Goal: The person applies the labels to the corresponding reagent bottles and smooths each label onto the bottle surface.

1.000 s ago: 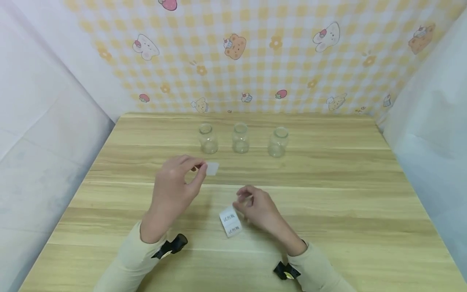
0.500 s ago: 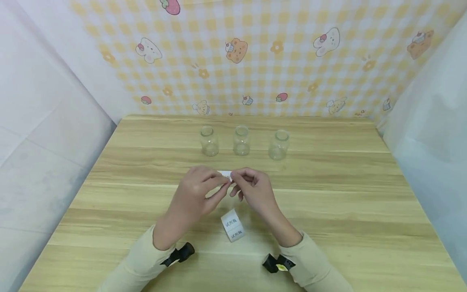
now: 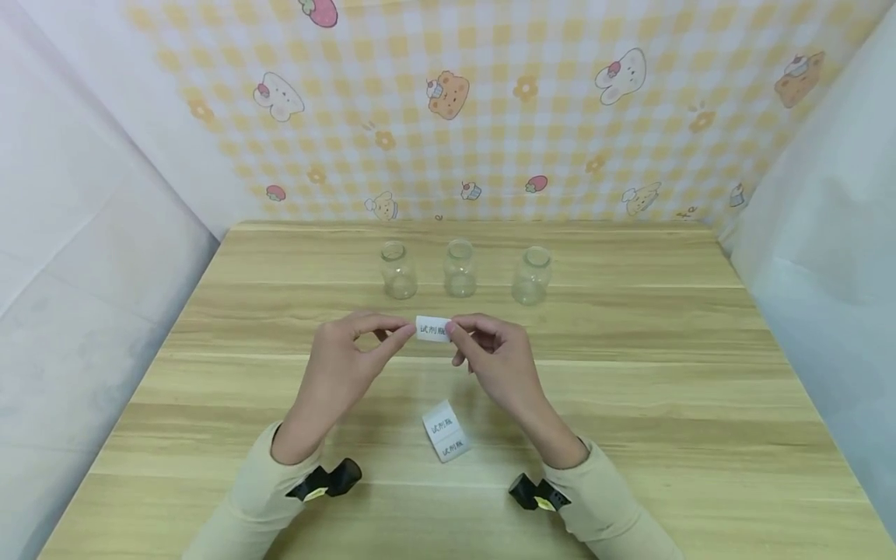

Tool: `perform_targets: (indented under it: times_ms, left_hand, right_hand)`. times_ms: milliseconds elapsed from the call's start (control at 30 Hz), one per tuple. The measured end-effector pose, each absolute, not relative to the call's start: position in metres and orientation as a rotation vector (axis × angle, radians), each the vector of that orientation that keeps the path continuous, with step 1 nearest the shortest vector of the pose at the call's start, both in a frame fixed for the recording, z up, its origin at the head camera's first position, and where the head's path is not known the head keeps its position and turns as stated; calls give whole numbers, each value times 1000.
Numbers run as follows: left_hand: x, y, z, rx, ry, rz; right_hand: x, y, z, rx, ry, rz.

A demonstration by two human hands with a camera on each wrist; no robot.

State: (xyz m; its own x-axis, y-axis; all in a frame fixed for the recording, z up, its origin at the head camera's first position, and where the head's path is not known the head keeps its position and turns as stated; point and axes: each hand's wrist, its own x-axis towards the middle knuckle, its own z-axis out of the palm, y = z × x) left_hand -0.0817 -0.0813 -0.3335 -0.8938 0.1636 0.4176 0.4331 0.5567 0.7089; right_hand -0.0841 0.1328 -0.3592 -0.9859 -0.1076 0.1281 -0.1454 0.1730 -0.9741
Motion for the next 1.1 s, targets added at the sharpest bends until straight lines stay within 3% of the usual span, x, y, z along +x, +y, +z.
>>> perform_targets:
  times_ms: [333,600,1100]
  left_hand:
    - [-86,-92,-326,-371,-2527,-1457]
    - [-104,-103,-332,-434,-2376,-1428]
    - [-124,-110,-344,-296,-2262,-1473]
  right_hand:
    - [-95,122,-352,384,-2382,1945]
    - [-122,100,-350,266,-2249,1910]
    - [-145,79,-350,505,-2232,1916]
